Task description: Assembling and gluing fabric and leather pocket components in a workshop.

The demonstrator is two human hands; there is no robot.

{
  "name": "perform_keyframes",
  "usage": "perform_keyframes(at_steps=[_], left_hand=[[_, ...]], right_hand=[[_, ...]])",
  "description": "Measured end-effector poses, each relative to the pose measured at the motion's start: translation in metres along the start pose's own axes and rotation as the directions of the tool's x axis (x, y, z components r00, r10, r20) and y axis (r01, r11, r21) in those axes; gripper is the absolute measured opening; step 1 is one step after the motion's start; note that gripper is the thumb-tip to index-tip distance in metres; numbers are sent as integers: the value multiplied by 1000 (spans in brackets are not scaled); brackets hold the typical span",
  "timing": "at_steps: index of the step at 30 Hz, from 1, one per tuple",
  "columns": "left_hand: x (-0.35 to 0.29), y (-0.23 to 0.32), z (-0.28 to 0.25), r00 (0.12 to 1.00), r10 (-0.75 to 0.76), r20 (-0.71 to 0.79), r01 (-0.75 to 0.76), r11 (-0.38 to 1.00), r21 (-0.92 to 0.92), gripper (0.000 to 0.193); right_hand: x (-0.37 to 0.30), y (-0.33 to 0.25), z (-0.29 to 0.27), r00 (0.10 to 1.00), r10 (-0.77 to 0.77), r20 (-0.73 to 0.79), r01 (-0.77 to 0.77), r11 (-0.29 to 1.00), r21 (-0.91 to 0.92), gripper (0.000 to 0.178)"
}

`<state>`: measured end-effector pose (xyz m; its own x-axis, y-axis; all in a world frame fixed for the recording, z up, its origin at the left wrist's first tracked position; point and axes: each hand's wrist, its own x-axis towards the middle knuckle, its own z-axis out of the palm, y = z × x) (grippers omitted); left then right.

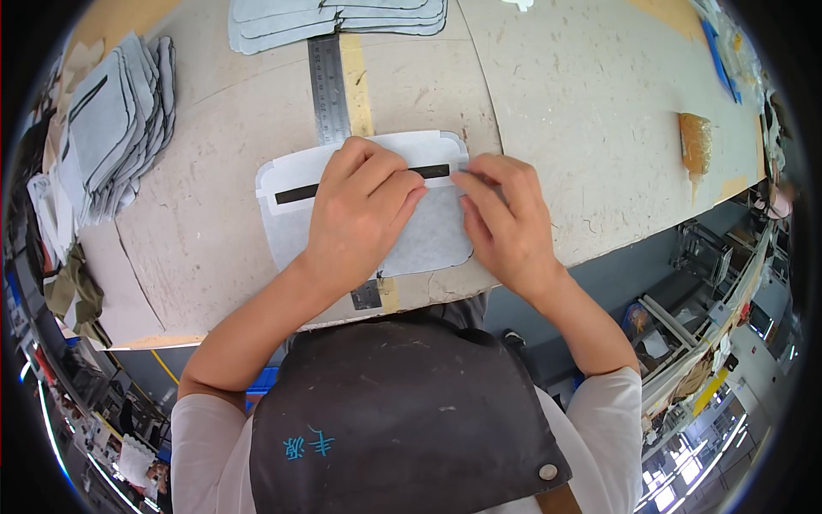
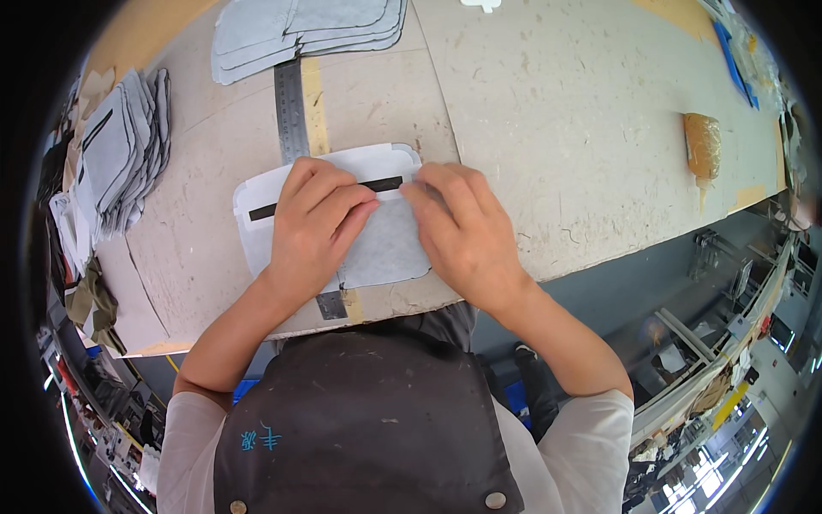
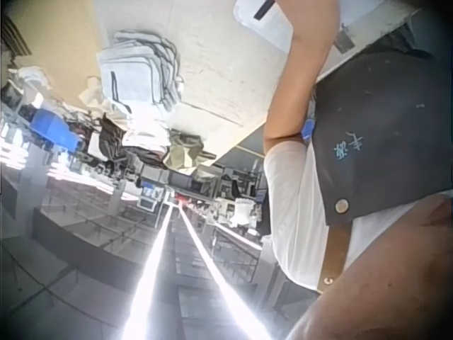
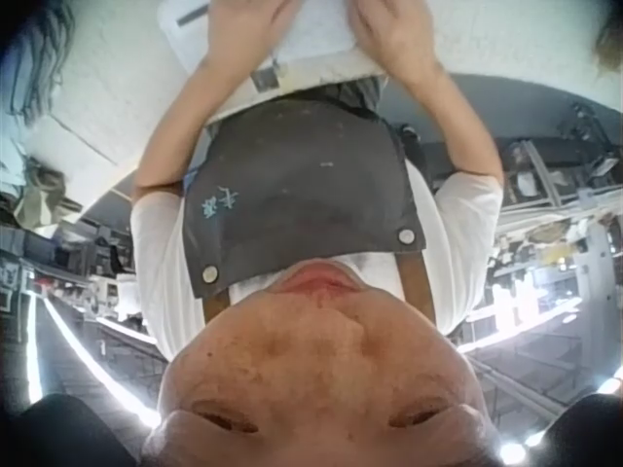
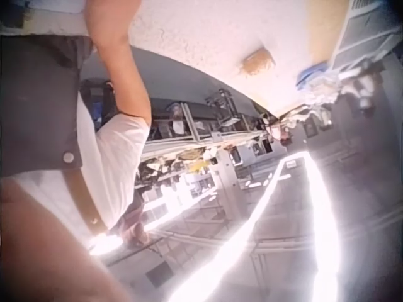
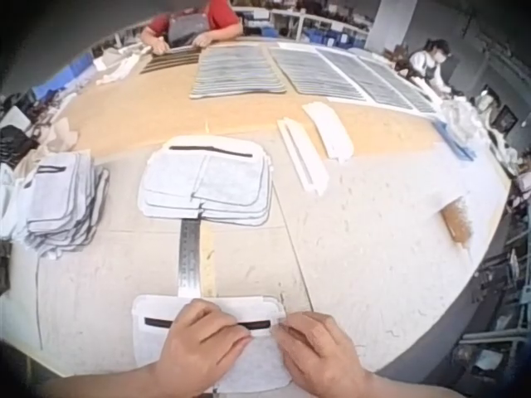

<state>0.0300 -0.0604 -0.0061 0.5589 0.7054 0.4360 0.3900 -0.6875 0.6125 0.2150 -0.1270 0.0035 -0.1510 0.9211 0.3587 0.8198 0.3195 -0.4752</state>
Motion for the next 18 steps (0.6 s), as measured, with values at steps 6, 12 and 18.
perform_keyframes(at_steps=[6, 12, 18], left_hand=[[-1, 0, -1, 999, -25, 22, 25, 1000, -9, 19], [-16, -4, -28, 994, -100, -52, 102, 994, 42, 21], [-50, -21, -71, 968, -242, -62, 248, 960, 130, 21]], right_hand=[[-1, -1, 1, 979, -165, 118, 173, 983, -55, 36], [5, -4, 0, 980, -150, 130, 159, 985, -62, 36], [11, -21, 9, 993, -3, 120, -18, 985, 172, 36]])
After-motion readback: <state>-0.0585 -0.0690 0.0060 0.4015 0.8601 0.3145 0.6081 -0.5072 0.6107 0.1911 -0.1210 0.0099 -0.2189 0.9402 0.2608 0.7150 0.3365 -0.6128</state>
